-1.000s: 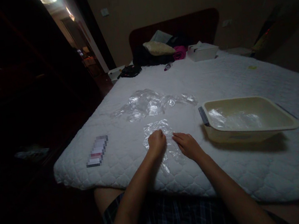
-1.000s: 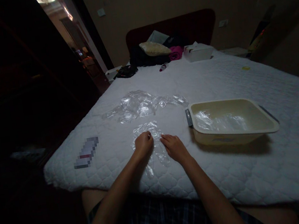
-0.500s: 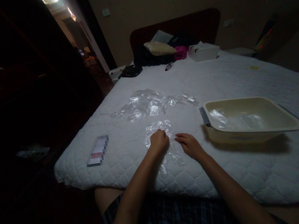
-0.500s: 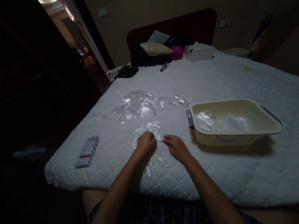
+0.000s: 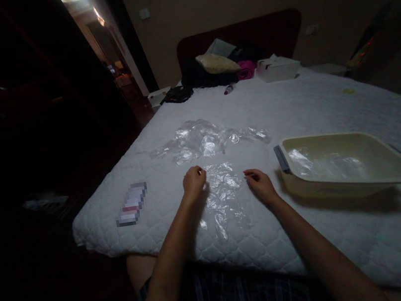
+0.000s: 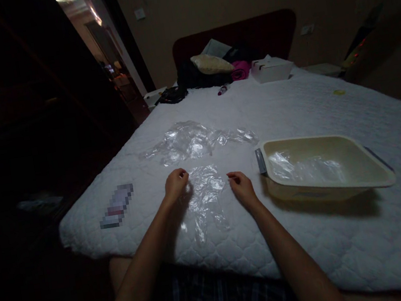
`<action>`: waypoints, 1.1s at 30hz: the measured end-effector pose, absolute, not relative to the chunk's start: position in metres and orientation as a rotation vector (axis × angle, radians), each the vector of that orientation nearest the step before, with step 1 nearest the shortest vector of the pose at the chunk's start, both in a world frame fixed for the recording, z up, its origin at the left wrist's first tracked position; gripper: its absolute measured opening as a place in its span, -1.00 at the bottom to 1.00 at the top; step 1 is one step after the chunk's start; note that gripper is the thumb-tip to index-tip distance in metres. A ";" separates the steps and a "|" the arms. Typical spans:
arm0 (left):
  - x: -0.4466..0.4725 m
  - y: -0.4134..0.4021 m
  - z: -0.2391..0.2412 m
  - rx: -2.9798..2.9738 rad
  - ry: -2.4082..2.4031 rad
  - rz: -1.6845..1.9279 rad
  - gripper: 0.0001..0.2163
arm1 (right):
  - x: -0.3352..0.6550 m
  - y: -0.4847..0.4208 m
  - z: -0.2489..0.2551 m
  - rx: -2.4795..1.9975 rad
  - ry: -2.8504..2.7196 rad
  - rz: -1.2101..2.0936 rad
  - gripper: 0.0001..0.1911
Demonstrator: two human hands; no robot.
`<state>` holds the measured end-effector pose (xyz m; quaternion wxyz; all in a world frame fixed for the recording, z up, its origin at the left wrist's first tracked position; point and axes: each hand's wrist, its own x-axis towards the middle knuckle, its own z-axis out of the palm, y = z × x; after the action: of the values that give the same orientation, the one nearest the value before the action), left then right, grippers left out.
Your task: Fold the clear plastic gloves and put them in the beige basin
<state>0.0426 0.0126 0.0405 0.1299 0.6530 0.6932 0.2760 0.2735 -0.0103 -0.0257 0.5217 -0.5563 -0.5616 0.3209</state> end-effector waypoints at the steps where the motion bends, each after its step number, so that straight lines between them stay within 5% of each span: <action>1: 0.032 0.016 0.037 1.820 2.006 0.822 -0.84 | 0.273 -0.006 -0.024 -1.353 -1.301 0.837 -0.72; 11: -0.017 0.039 0.004 1.022 1.539 0.744 -0.84 | 0.262 0.024 -0.007 -1.367 -1.150 1.392 -0.74; 33: -0.011 0.045 -0.010 1.152 1.338 0.746 -0.74 | 0.258 0.027 -0.013 -1.370 -1.121 1.415 -0.76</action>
<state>-0.0109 0.0452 -0.0104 0.5750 0.4918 0.5711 0.3183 0.2581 0.0267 -0.0130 0.4239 -0.5477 -0.4479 0.5655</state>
